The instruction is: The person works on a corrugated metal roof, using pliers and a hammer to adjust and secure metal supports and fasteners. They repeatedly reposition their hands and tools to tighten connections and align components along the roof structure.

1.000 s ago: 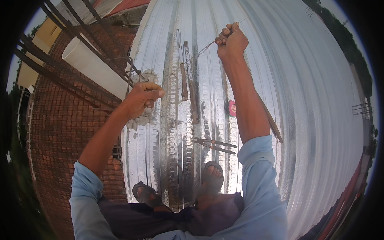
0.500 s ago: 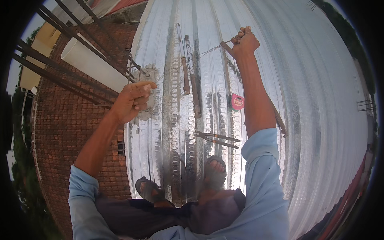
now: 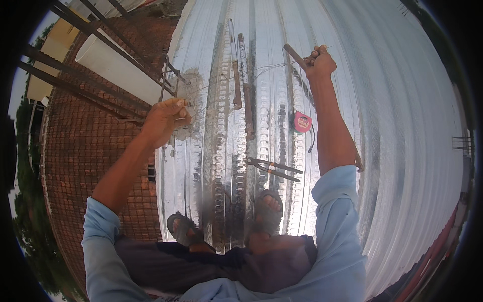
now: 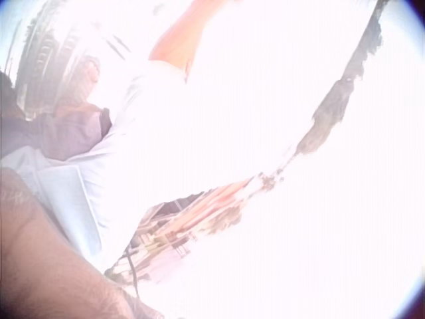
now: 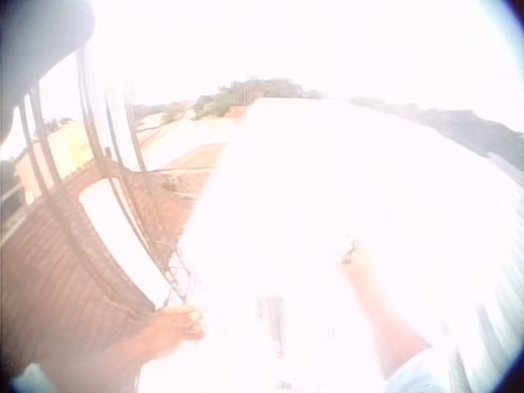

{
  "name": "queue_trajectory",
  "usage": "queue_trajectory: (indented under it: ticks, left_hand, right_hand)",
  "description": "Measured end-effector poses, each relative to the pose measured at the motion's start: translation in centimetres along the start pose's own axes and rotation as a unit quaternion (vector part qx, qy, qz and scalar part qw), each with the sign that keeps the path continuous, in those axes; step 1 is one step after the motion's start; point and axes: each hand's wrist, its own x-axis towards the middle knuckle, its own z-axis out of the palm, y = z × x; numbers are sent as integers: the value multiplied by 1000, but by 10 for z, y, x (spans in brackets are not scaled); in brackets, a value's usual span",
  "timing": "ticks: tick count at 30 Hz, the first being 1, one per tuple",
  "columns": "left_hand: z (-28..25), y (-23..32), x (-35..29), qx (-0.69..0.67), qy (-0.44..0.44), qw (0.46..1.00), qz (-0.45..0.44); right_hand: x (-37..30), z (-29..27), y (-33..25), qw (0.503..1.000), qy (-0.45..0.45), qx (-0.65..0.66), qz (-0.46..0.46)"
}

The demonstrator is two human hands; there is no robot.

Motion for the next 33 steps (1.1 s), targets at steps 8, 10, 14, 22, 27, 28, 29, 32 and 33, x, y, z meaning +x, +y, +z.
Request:
queue_trajectory:
  ticks: [8, 10, 14, 22, 27, 28, 29, 32, 33]
  left_hand:
    - [-5, -3, -7, 22, 39, 996, -78]
    - [-6, -4, -10, -25, 68, 993, -92]
    - [-10, -4, -22, -66, 33, 991, -114]
    - [45, -13, -26, -111, -55, 984, -129]
    - [30, -24, -43, 109, -87, 988, -59]
    - [28, -19, -45, 138, -86, 985, -55]
    - [28, -18, -46, 165, -90, 981, -50]
    - [24, -34, -44, 133, -68, 987, -62]
    - [24, -36, -42, 125, -62, 988, -68]
  right_hand:
    - [-7, 7, 5, 981, -74, -172, -55]
    - [-8, -5, -7, 821, -138, -554, 9]
    - [-124, 34, -32, 551, -151, -789, -227]
    - [-208, 9, 77, 471, -543, -662, -212]
    - [-236, 25, 57, 447, -588, -673, -49]
    - [-239, 19, 62, 470, -590, -648, -109]
    - [-241, 12, 67, 490, -585, -624, -168]
    - [-232, 11, 86, 438, -582, -649, -222]
    - [-226, 8, 89, 448, -597, -635, -198]
